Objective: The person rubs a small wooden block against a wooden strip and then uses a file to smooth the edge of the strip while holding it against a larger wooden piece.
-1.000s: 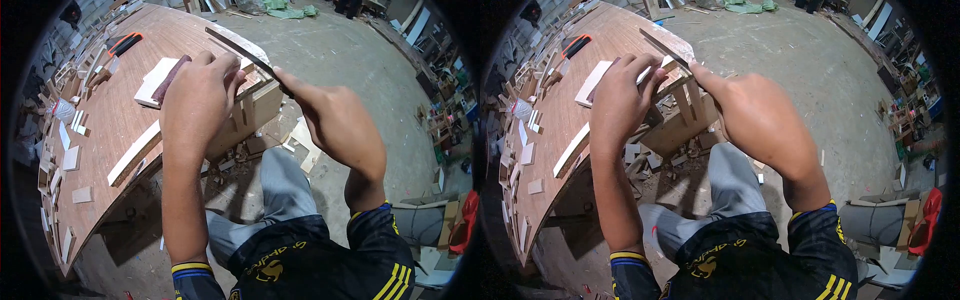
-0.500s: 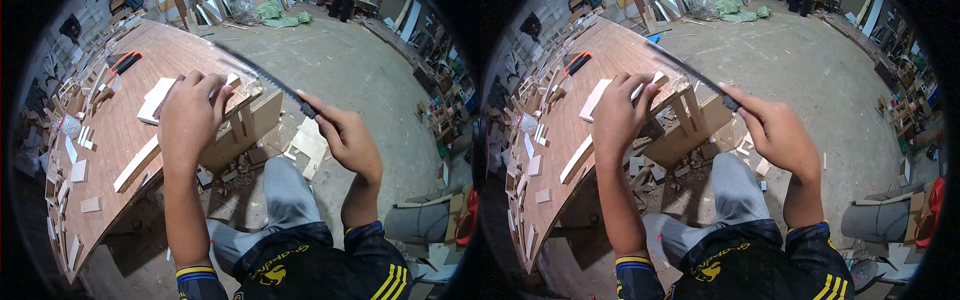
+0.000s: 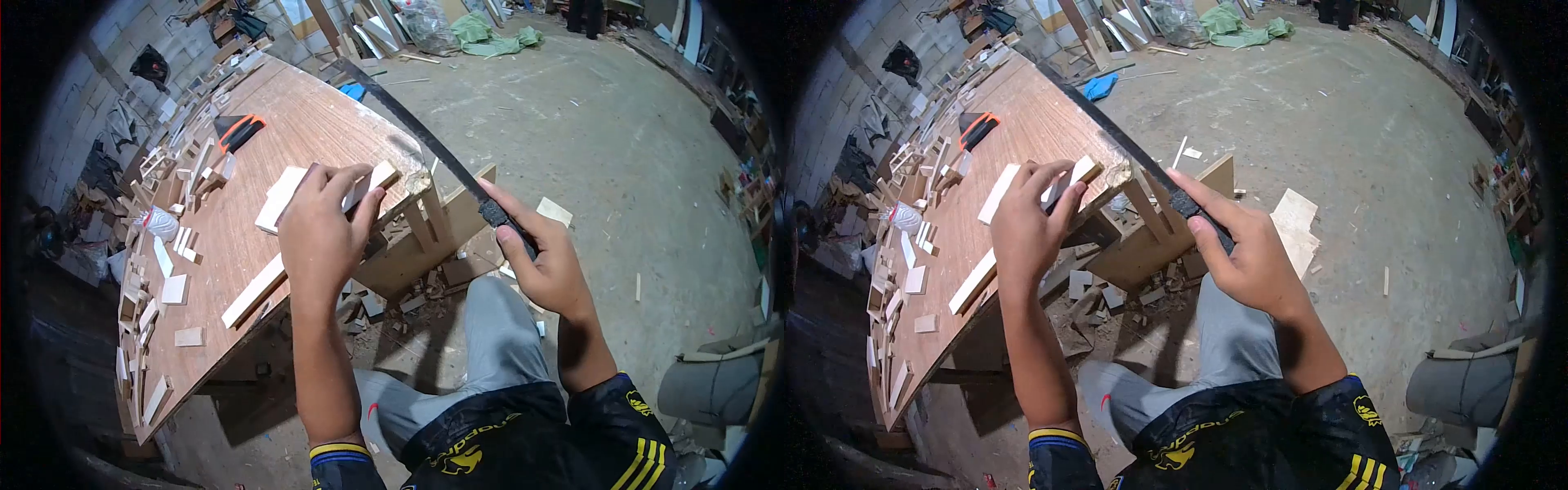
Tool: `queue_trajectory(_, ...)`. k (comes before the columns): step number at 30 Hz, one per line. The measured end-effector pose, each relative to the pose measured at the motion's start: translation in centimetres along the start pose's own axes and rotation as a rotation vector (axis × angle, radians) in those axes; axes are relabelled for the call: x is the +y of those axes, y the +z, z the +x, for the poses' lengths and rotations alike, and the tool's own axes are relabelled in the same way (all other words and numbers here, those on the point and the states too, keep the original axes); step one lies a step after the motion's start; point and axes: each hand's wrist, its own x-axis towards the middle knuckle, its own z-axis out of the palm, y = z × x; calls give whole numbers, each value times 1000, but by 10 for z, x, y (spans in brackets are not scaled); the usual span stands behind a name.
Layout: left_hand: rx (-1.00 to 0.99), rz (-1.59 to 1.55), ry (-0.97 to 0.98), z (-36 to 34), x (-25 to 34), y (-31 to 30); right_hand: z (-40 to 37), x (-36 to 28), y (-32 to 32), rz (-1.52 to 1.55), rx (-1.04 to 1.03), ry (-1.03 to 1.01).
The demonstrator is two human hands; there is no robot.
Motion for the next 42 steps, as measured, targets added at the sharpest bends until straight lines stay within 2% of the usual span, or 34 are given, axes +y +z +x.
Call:
queue_trajectory(4, 78, 16, 50, -4, 1, 4, 12, -8, -2, -11, -78, 41)
queue_trajectory(6, 148, 142, 173, -4, 0, 7, 15, -8, 1, -95, -91, 39)
queue_trajectory(16, 143, 33, 108, -10, 9, 10, 10, 4, 11, -176, -107, 12)
queue_trajectory(18, 199, 76, 143, -12, 9, 15, 7, 6, 10, -197, -147, 5)
queue_trajectory(25, 202, 125, 140, -12, 9, 14, 1, 4, 12, -205, -141, 53)
queue_trajectory(31, 197, 100, 110, -13, 10, 15, -3, 7, 23, -234, -149, 26)
queue_trajectory(33, 124, 44, 12, -14, 15, 11, -2, 3, 25, -242, -167, 62)
queue_trajectory(42, 141, 69, 19, -14, 14, 12, -5, 2, 28, -249, -190, 57)
